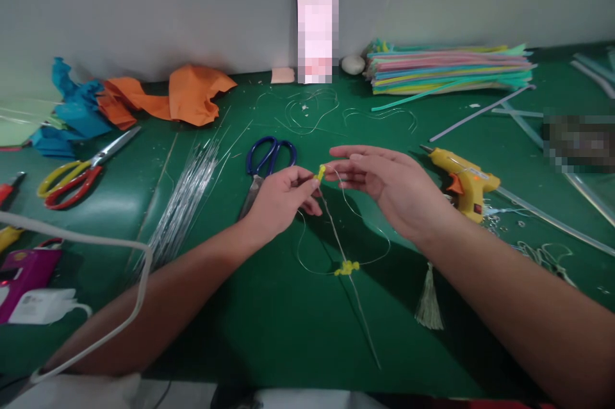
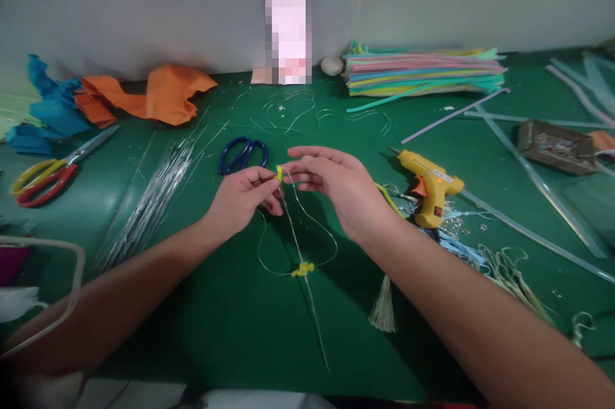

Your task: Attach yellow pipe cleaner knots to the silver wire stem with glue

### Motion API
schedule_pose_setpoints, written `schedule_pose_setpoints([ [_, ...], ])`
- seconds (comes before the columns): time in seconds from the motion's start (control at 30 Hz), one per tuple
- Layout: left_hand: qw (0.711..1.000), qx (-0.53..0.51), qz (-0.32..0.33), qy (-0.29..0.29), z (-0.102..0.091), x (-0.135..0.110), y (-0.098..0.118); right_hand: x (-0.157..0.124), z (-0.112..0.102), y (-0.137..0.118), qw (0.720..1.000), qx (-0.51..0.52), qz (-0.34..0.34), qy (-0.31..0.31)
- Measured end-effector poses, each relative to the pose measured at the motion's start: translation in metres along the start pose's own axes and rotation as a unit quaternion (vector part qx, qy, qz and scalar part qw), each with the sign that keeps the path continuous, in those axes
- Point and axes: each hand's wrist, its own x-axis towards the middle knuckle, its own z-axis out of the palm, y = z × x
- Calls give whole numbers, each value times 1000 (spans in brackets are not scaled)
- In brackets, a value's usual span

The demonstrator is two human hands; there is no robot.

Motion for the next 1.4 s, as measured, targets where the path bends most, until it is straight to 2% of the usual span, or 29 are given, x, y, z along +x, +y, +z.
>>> schedule_pose_setpoints([
  [0.23,1000,5,29,-10,-2,2,-3,5,-1,5,999,-21,-27,28],
  [0.33,1000,8,27,-14,-1,0,-2,5,0,5,999,-24,-27,19],
  [0.5,1000,6,21,-21,0,-1,-3,8,-2,8,999,-43,18,-11],
  [0.7,999,37,24,-26,2,-4,1,12,-4,12,996,-92,9,-6],
  [0.8,998,46,29,-23,2,-5,2,11,-4,10,992,-107,52,-30],
  [0.97,998,43,41,-14,1,-5,-1,11,-4,4,989,-67,130,-36],
  [1.17,999,44,9,-22,2,-7,0,11,-2,7,989,-49,133,-37],
  [1.4,999,32,-41,-11,6,-8,12,12,-1,9,991,-75,106,-20],
])
